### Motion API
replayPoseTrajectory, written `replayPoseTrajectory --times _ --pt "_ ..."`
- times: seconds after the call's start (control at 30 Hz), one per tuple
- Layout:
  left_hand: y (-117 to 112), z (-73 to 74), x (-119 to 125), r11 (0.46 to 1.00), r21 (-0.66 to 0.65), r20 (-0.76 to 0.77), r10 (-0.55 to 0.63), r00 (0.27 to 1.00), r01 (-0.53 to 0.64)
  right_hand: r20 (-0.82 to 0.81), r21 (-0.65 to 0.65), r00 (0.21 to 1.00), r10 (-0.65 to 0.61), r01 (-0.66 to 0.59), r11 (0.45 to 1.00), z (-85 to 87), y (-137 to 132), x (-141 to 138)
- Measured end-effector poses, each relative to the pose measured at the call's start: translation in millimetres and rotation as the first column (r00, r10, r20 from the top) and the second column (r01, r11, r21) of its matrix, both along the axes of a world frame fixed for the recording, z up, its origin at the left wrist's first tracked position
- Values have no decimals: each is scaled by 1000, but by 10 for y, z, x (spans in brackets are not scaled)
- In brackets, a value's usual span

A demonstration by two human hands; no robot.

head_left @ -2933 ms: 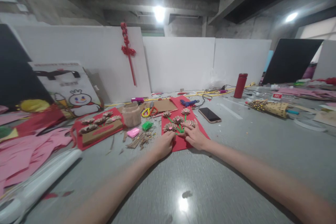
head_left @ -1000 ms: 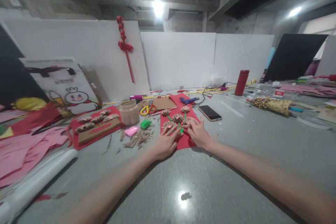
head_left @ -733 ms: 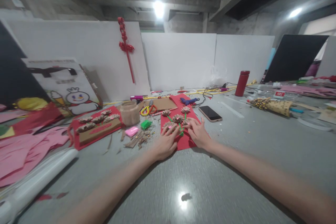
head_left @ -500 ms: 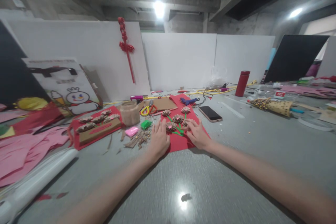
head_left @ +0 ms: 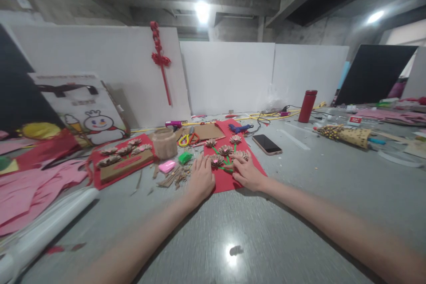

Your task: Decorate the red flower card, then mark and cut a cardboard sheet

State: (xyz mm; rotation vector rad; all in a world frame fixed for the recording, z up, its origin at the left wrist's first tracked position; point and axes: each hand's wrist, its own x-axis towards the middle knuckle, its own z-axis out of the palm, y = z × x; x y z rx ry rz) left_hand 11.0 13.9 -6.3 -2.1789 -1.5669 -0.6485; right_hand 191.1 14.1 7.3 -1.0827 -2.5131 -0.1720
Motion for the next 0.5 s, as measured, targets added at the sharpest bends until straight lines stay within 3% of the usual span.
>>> replayPoseTrajectory --times 0.17,0.5 --pt "22 -29 -1 1000 -17 17 -16 1000 16 84 -43 995 58 -54 998 41 -17 -16" --pt "16 -14 -7 997 5 42 -74 996 74 53 -147 992 111 -103 984 46 -18 -28"
